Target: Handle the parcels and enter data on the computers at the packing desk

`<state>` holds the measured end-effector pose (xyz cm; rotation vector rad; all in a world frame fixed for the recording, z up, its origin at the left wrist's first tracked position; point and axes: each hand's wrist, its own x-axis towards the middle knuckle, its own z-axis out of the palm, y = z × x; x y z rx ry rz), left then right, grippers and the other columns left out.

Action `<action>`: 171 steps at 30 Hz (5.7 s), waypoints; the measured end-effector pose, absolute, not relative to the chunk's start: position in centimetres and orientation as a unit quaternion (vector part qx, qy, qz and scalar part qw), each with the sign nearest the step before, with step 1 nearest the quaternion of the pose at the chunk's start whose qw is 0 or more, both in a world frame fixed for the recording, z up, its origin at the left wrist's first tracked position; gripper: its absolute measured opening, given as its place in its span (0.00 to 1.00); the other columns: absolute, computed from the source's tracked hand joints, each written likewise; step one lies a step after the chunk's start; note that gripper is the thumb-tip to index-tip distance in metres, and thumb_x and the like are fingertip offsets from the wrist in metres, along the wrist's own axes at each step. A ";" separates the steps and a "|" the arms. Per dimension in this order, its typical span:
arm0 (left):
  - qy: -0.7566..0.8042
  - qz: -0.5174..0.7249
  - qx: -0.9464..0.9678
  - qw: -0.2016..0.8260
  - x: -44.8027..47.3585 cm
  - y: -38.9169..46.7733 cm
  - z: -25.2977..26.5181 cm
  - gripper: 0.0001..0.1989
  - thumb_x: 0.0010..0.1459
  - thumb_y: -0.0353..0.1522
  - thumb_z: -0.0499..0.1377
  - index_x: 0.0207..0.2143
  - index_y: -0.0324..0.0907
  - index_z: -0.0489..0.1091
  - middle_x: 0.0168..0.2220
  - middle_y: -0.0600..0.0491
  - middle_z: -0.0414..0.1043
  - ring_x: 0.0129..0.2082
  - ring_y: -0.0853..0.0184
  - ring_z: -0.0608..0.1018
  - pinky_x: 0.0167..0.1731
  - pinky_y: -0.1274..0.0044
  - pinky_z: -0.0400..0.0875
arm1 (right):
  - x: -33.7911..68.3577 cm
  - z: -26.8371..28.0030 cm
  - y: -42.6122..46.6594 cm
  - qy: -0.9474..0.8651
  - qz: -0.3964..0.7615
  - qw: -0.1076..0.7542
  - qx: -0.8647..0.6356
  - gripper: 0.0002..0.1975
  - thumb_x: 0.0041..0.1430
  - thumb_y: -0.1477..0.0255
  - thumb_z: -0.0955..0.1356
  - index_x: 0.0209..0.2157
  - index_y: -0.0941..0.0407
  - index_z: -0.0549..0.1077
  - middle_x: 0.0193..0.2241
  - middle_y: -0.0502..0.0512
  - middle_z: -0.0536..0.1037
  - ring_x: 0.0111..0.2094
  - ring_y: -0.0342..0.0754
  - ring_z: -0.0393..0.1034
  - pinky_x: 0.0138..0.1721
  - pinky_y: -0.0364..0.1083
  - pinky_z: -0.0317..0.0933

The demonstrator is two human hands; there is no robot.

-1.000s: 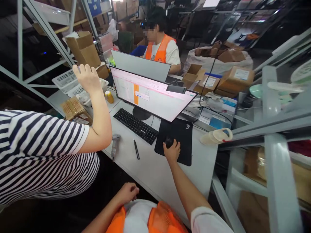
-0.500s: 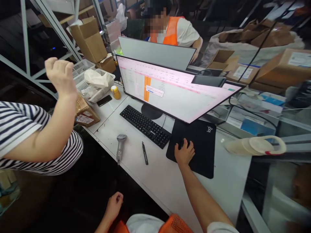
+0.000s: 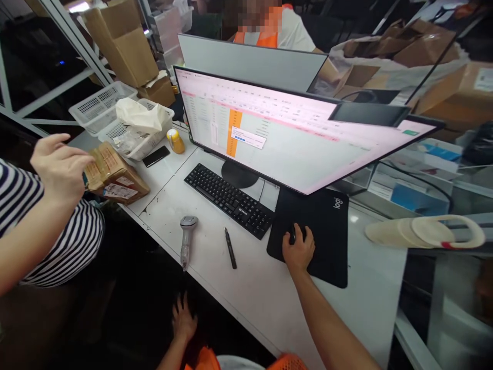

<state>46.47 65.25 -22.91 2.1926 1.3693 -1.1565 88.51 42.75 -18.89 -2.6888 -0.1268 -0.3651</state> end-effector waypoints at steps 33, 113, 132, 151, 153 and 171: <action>0.492 -0.459 0.725 0.151 45.2 68.3 -27.8 0.47 0.66 0.41 0.54 0.77 0.52 0.27 0.78 0.53 0.15 0.76 0.38 0.49 0.66 0.50 0.60 | 88.9 -19.9 42.1 -0.086 -0.192 0.209 -0.955 0.24 0.70 0.61 0.63 0.60 0.60 0.75 0.62 0.73 0.70 0.59 0.63 0.68 0.55 0.60 0.65; 0.520 -0.444 0.717 0.138 45.2 67.2 -29.5 0.50 0.63 0.42 0.59 0.77 0.57 0.29 0.77 0.52 0.10 0.76 0.37 0.48 0.65 0.49 0.58 | 89.0 -19.8 42.1 -0.074 -0.185 0.232 -0.952 0.26 0.69 0.60 0.63 0.60 0.61 0.75 0.62 0.76 0.69 0.60 0.69 0.67 0.53 0.65 0.65; 0.518 -0.438 0.724 0.123 45.0 67.1 -29.7 0.45 0.66 0.39 0.56 0.77 0.56 0.32 0.77 0.52 0.11 0.75 0.36 0.51 0.65 0.48 0.59 | 89.1 -19.9 42.0 -0.080 -0.191 0.225 -0.952 0.26 0.70 0.59 0.63 0.58 0.62 0.75 0.62 0.76 0.70 0.60 0.67 0.68 0.52 0.63 0.65; 0.510 -0.414 0.737 0.158 44.7 67.1 -28.9 0.45 0.66 0.41 0.55 0.77 0.54 0.32 0.77 0.53 0.13 0.74 0.35 0.54 0.62 0.48 0.62 | 89.2 -19.8 42.0 -0.072 -0.197 0.215 -0.954 0.27 0.71 0.58 0.63 0.59 0.63 0.76 0.62 0.76 0.70 0.60 0.67 0.68 0.51 0.61 0.65; 0.505 -0.415 0.739 0.164 44.5 67.2 -28.8 0.45 0.66 0.43 0.54 0.77 0.54 0.33 0.78 0.53 0.13 0.73 0.34 0.54 0.62 0.48 0.62 | 89.2 -19.8 42.0 -0.072 -0.195 0.212 -0.955 0.27 0.71 0.57 0.63 0.59 0.62 0.76 0.62 0.76 0.71 0.60 0.67 0.68 0.52 0.61 0.65; 0.500 -0.401 0.740 0.204 44.8 67.6 -28.1 0.47 0.61 0.38 0.59 0.77 0.58 0.39 0.78 0.52 0.14 0.71 0.39 0.60 0.61 0.51 0.64 | 89.6 -19.6 41.6 -0.125 -0.220 0.190 -0.949 0.26 0.71 0.57 0.64 0.57 0.63 0.77 0.59 0.76 0.73 0.56 0.67 0.72 0.46 0.58 0.65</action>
